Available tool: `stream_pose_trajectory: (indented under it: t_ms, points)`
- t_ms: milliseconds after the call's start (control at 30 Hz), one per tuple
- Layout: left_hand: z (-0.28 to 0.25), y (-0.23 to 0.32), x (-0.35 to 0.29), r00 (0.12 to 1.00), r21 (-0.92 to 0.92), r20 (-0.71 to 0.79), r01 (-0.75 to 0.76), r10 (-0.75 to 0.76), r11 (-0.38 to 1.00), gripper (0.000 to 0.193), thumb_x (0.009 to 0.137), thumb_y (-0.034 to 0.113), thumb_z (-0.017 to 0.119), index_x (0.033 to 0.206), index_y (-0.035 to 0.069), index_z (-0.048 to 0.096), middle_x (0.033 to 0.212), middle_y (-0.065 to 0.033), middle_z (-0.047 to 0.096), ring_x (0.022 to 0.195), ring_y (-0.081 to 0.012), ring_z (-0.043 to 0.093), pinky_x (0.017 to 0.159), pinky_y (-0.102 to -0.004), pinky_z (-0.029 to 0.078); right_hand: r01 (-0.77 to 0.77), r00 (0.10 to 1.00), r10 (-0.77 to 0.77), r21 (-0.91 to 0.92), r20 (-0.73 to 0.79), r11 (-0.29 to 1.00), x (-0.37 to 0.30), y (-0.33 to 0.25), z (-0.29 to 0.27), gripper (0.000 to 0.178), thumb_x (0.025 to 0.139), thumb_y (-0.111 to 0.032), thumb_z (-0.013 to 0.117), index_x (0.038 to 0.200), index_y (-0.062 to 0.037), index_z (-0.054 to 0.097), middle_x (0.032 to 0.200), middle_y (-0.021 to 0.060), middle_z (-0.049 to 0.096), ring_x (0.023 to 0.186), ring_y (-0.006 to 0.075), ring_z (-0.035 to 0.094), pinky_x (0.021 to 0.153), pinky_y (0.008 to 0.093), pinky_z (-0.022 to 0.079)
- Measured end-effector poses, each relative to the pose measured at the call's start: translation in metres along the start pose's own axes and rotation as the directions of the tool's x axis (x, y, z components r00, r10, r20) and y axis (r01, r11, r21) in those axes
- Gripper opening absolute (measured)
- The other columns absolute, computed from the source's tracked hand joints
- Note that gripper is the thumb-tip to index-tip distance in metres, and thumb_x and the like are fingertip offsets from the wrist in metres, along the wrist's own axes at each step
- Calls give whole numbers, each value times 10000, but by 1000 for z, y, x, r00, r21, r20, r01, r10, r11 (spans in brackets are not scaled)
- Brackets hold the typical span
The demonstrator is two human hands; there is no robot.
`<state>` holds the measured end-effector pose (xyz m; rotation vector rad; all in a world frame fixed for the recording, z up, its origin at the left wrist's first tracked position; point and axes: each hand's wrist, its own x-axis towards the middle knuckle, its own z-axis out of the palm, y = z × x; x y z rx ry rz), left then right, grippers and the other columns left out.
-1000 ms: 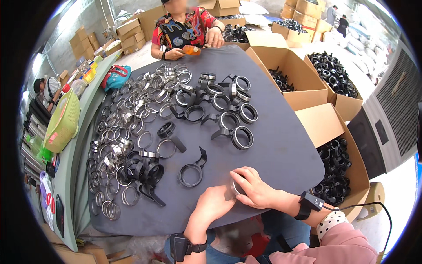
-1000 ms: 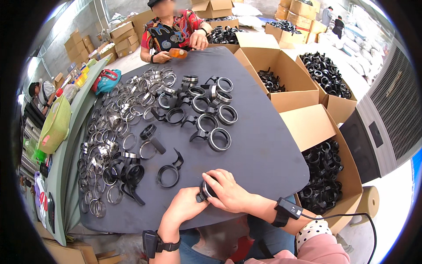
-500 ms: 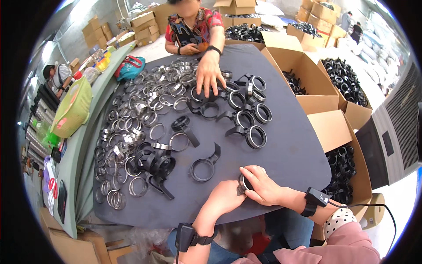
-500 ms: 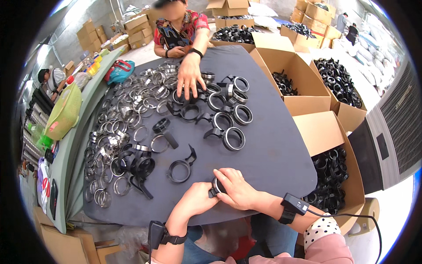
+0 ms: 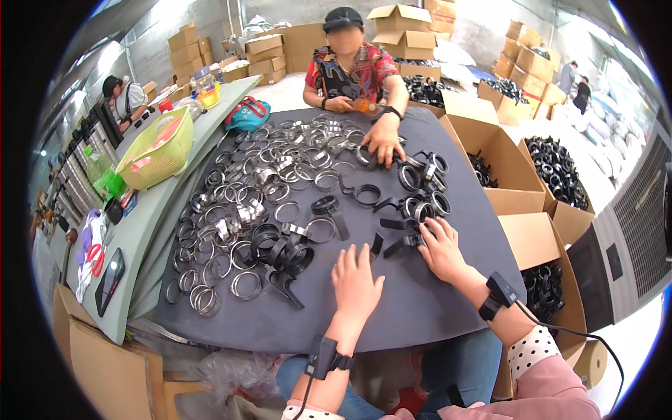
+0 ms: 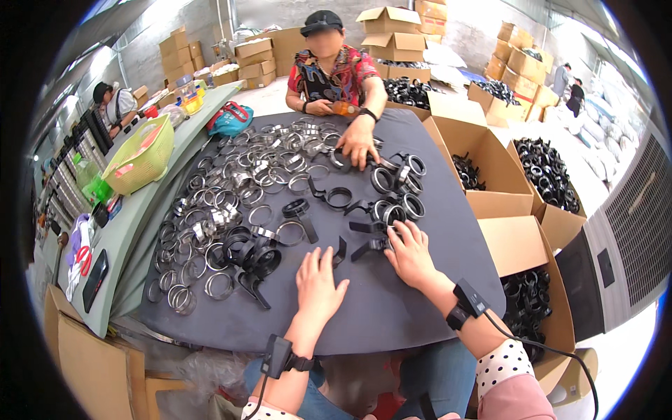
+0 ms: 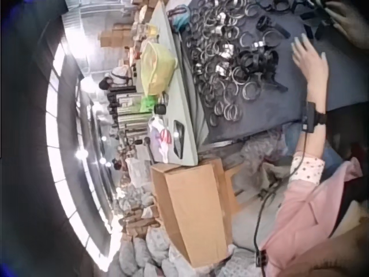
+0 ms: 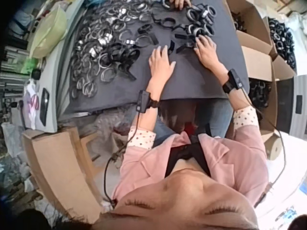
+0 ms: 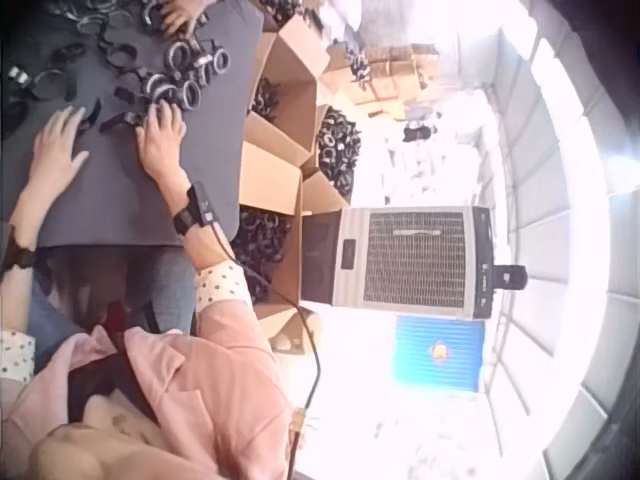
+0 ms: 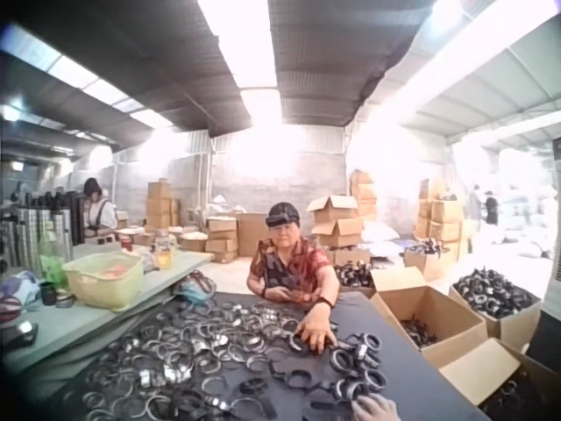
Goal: The recorder is assembling circular metal rings into plastic holders at a workbench.
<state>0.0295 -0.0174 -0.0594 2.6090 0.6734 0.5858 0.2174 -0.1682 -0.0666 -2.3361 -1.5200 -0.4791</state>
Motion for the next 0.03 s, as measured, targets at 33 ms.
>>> stream_pose_trajectory:
  t_ms: [33]
  points:
    - [7, -5, 2, 997, 59, 79, 0, -4, 998, 770, 745, 276, 757, 1387, 71, 386, 1424, -173, 378, 1342, -367, 326, 1102, -535, 250, -29, 999, 27, -89, -21, 996, 14, -1, 7, 611, 834, -223, 647, 1374, -72, 403, 1372, 154, 401, 1298, 390, 309, 1055, 496, 279]
